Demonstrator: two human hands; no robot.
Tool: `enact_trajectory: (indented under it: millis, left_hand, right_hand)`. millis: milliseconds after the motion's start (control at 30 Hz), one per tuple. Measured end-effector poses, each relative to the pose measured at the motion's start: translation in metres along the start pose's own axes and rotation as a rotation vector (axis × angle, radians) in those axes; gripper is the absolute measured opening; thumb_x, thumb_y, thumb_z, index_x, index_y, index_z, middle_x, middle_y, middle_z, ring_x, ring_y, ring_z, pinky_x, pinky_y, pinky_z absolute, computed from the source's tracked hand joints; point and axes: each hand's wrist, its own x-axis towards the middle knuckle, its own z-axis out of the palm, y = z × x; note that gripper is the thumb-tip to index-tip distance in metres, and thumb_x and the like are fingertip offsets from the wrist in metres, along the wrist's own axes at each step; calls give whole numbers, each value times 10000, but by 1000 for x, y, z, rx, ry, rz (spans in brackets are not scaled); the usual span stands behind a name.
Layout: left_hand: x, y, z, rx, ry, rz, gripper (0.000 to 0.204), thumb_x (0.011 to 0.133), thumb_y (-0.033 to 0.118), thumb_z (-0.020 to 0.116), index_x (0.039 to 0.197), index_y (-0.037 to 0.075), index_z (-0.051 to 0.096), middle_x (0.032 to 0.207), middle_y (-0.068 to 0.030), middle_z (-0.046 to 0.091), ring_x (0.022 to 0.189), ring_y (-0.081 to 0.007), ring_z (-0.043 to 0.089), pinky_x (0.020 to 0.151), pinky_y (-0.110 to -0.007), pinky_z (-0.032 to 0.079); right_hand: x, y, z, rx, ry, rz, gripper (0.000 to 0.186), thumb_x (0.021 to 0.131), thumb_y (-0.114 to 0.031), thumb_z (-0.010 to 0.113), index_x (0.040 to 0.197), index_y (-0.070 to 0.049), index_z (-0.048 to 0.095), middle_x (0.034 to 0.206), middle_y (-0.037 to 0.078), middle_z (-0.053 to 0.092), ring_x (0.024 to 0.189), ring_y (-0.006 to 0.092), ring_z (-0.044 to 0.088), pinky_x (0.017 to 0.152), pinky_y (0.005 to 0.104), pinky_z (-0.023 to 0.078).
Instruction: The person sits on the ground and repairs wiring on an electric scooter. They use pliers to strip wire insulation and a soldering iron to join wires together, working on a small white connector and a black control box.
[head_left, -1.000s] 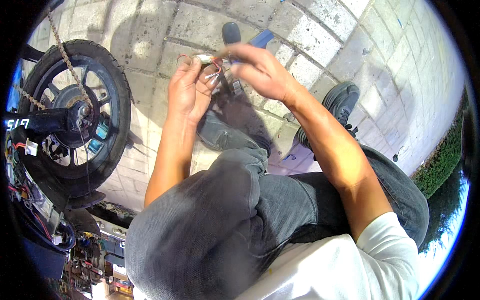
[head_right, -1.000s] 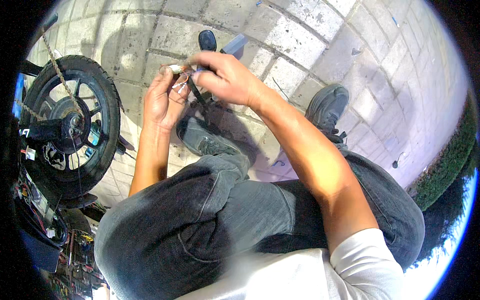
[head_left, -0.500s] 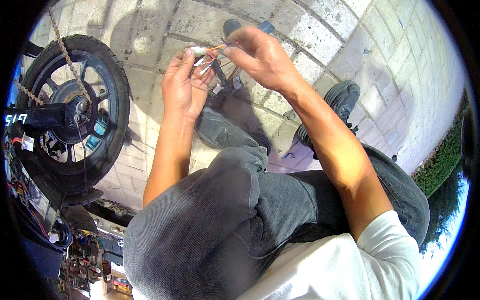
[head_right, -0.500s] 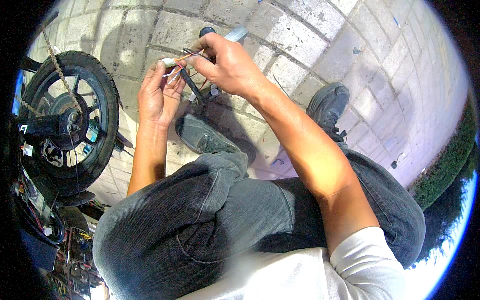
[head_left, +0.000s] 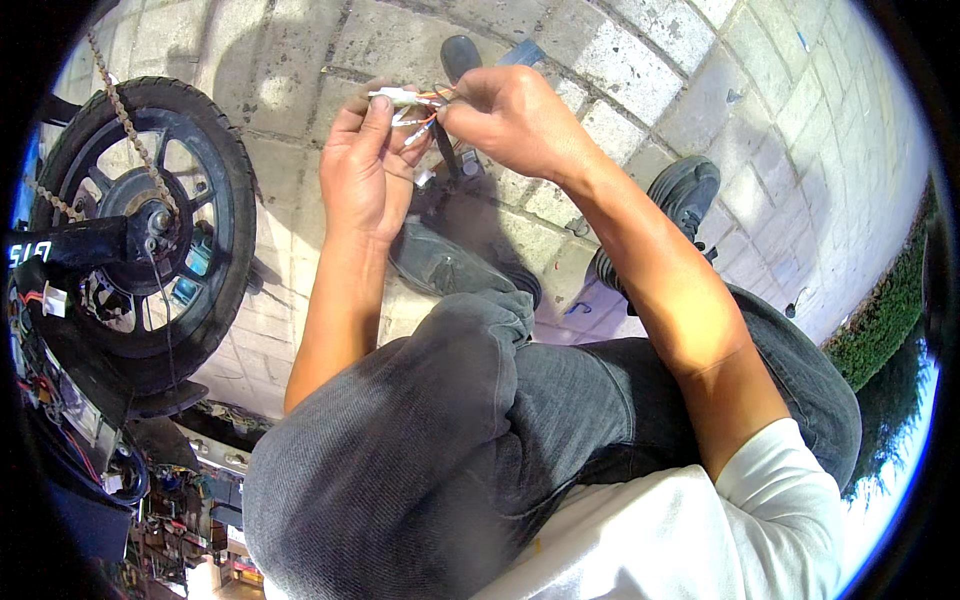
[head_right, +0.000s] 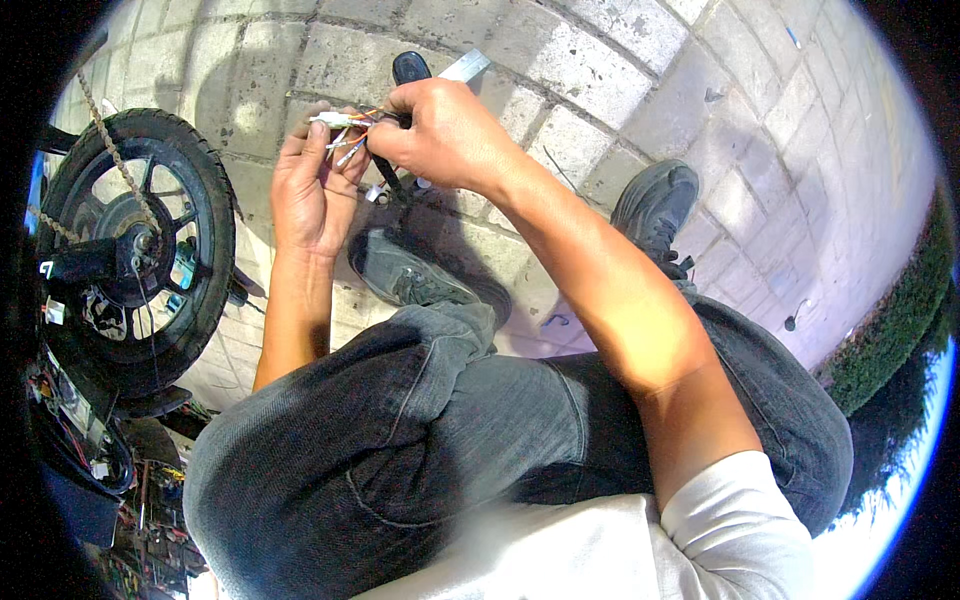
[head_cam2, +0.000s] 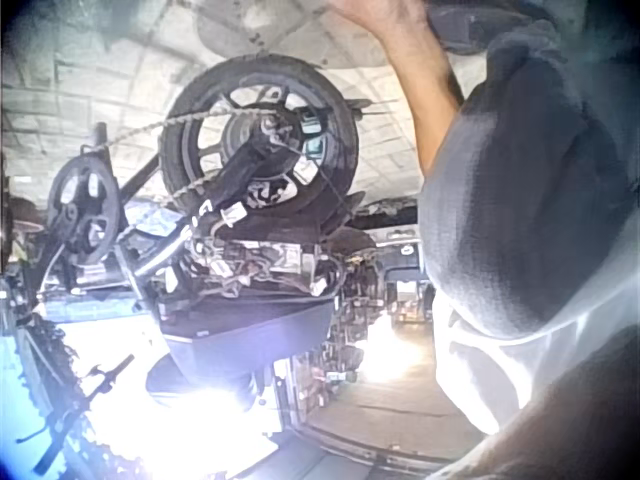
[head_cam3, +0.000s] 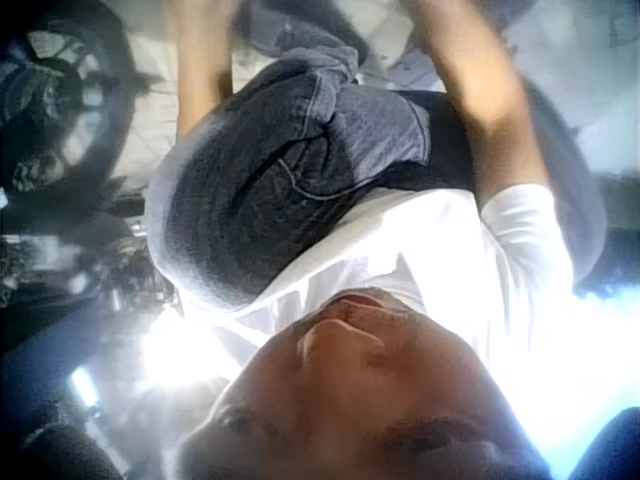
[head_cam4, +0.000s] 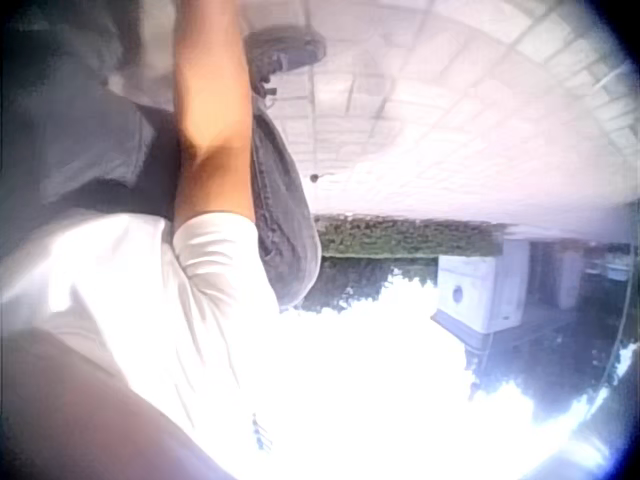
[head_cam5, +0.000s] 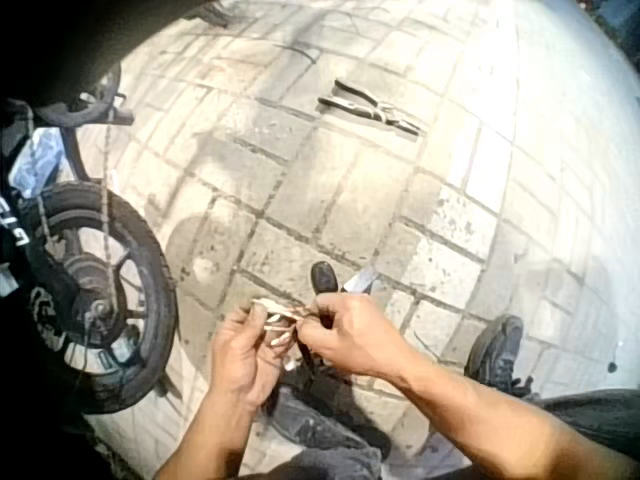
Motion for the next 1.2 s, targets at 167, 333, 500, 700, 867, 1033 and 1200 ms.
enact_trajectory:
  millis: [167, 333, 500, 700, 867, 1033, 1200]
  left_hand:
    - [0, 3, -2, 44, -9, 5, 172, 952, 147, 551, 1078, 32, 570, 988, -140, 656, 840, -210, 662, 694, -300, 557]
    - [-2, 5, 2, 133, 3, 10, 188, 937, 155, 583, 1073, 25, 572, 978, -130, 654, 845, -201, 661, 690, -305, 558]
    - [0, 4, -3, 168, 11, 18, 178, 914, 143, 620, 1049, 34, 577, 963, -121, 658, 849, -202, 661, 722, -321, 565]
    - [2, 3, -6, 174, -5, 43, 176, 906, 129, 629, 1035, 25, 569, 950, -128, 662, 846, -210, 662, 761, -344, 568]
    - [-3, 5, 4, 181, 47, 73, 194, 873, 93, 668, 1013, 0, 572, 919, -117, 651, 809, -185, 656, 715, -292, 559]
    - [0, 3, 1, 284, 67, 133, 187, 845, 70, 700, 973, -11, 590, 844, -69, 630, 747, -114, 624, 646, -209, 529]
    - [0, 5, 6, 273, 59, 142, 193, 841, 78, 707, 966, -18, 595, 840, -66, 631, 745, -110, 627, 623, -200, 531]
  right_hand:
    - [2, 0, -4, -73, -13, -83, 265, 723, -229, 647, 755, 33, 627, 605, 202, 565, 525, 269, 559, 538, 381, 456]
    - [2, -5, -7, -120, -10, -100, 265, 731, -233, 666, 779, 26, 635, 636, 217, 578, 564, 335, 574, 563, 394, 461]
    - [4, -5, -10, -119, -72, -149, 242, 780, -218, 643, 801, 23, 647, 644, 211, 590, 562, 319, 576, 561, 386, 458]
    - [5, -1, -12, 89, -103, 59, 270, 798, -239, 663, 823, 29, 669, 631, 87, 597, 568, 126, 515, 532, 316, 416]
    - [4, -8, -13, 86, -101, 208, 296, 775, -277, 692, 879, 0, 699, 697, 28, 610, 616, 86, 494, 538, 259, 390]
    - [5, -5, -13, 2, -95, 106, 270, 769, -261, 696, 839, -1, 691, 661, 19, 585, 592, 81, 484, 520, 252, 377]
    - [4, -7, -13, 250, -150, 254, 245, 778, -257, 690, 781, -12, 679, 643, 12, 572, 544, 60, 451, 481, 229, 334]
